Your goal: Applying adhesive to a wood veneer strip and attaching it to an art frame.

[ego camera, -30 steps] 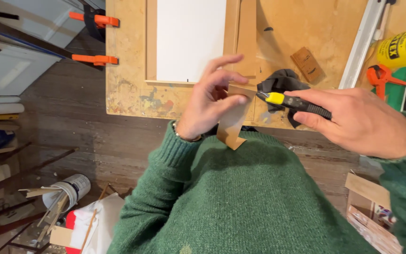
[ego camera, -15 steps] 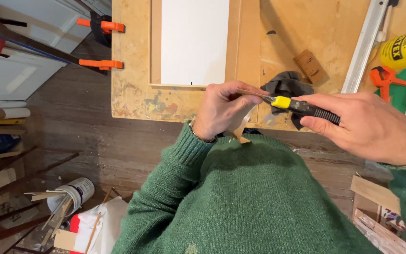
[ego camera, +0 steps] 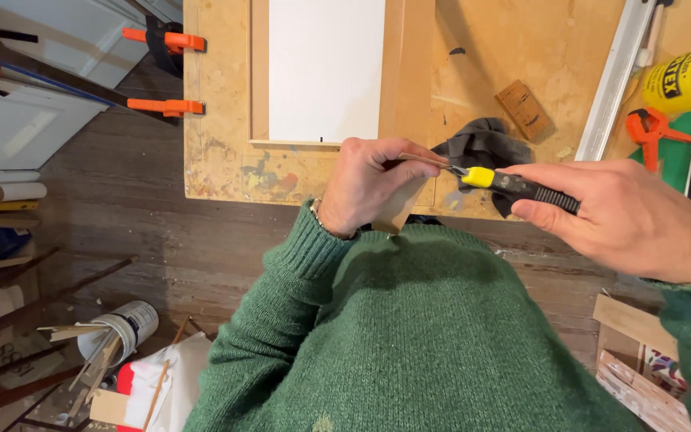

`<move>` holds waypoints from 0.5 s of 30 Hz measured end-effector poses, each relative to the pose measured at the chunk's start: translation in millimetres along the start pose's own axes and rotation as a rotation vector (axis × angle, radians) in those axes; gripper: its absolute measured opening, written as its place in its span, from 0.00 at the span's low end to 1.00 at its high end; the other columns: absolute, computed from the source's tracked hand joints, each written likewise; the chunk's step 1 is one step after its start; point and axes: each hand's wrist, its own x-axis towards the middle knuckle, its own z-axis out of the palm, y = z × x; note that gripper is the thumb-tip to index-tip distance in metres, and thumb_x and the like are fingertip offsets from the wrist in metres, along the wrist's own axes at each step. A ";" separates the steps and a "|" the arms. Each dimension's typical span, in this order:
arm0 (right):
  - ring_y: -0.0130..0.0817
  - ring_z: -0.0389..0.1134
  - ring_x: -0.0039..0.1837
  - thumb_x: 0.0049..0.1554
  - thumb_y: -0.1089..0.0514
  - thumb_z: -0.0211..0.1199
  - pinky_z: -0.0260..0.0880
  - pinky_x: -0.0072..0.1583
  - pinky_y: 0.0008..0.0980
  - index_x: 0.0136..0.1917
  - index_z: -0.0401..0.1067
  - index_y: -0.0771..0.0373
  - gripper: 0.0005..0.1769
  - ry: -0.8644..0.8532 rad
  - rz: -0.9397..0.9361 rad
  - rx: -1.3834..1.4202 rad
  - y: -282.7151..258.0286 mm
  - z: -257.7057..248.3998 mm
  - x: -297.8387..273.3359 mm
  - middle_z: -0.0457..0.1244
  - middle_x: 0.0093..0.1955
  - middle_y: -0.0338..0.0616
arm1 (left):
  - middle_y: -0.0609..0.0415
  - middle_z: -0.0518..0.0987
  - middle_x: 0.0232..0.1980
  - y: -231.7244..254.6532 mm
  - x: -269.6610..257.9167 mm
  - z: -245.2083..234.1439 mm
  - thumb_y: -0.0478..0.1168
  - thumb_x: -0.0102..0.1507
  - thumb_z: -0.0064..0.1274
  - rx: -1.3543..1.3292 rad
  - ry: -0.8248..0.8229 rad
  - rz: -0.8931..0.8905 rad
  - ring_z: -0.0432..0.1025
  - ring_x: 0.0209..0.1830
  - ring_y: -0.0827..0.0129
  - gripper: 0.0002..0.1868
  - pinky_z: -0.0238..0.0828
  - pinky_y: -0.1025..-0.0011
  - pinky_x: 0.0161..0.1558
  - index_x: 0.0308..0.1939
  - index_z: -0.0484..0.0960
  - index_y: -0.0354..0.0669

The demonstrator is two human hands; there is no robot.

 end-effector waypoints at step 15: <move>0.51 0.70 0.40 0.54 0.40 0.67 0.69 0.43 0.44 0.65 0.75 0.49 0.27 -0.088 0.098 -0.039 1.4 1.2 -4.1 0.70 0.40 0.53 | 0.59 0.88 0.38 -7.7 -1.2 1.3 0.40 0.63 0.62 0.121 -0.060 -0.030 0.84 0.36 0.78 0.06 0.84 0.79 0.39 0.42 0.88 0.43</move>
